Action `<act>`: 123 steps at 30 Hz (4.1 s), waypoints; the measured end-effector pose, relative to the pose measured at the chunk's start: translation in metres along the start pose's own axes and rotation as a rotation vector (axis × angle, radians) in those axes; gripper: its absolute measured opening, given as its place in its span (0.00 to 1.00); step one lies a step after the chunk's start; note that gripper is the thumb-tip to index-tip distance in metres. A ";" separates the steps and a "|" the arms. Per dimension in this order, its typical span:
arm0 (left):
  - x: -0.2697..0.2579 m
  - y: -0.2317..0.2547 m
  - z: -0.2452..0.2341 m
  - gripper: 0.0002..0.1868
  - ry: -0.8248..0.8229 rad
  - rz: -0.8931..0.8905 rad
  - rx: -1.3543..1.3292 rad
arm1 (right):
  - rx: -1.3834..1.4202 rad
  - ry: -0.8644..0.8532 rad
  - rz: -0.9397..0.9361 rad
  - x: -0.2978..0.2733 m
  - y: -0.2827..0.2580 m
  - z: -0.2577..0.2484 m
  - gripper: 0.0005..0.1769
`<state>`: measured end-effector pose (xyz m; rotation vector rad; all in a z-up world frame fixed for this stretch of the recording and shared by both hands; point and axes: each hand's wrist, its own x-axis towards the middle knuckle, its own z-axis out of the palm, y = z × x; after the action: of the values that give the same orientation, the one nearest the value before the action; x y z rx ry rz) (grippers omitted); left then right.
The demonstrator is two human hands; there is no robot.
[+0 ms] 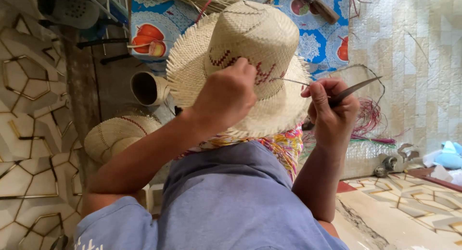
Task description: Trimming and finishing a woven straw hat by removing excess straw fibers with a small blade.
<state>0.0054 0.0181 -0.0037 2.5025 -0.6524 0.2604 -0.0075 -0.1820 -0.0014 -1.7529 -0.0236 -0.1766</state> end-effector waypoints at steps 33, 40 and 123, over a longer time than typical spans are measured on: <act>-0.007 -0.014 -0.010 0.01 0.560 -0.160 -0.686 | -0.528 -0.020 -0.241 -0.002 -0.018 -0.010 0.10; -0.025 -0.027 -0.005 0.06 0.430 0.108 -0.178 | -0.681 -0.106 -0.402 0.001 -0.037 -0.001 0.12; -0.038 -0.034 0.021 0.15 0.379 0.041 0.110 | -0.667 -0.326 -0.392 0.039 -0.024 0.019 0.09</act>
<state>-0.0094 0.0462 -0.0484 2.4466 -0.5433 0.7817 0.0299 -0.1622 0.0240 -2.4151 -0.6089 -0.1945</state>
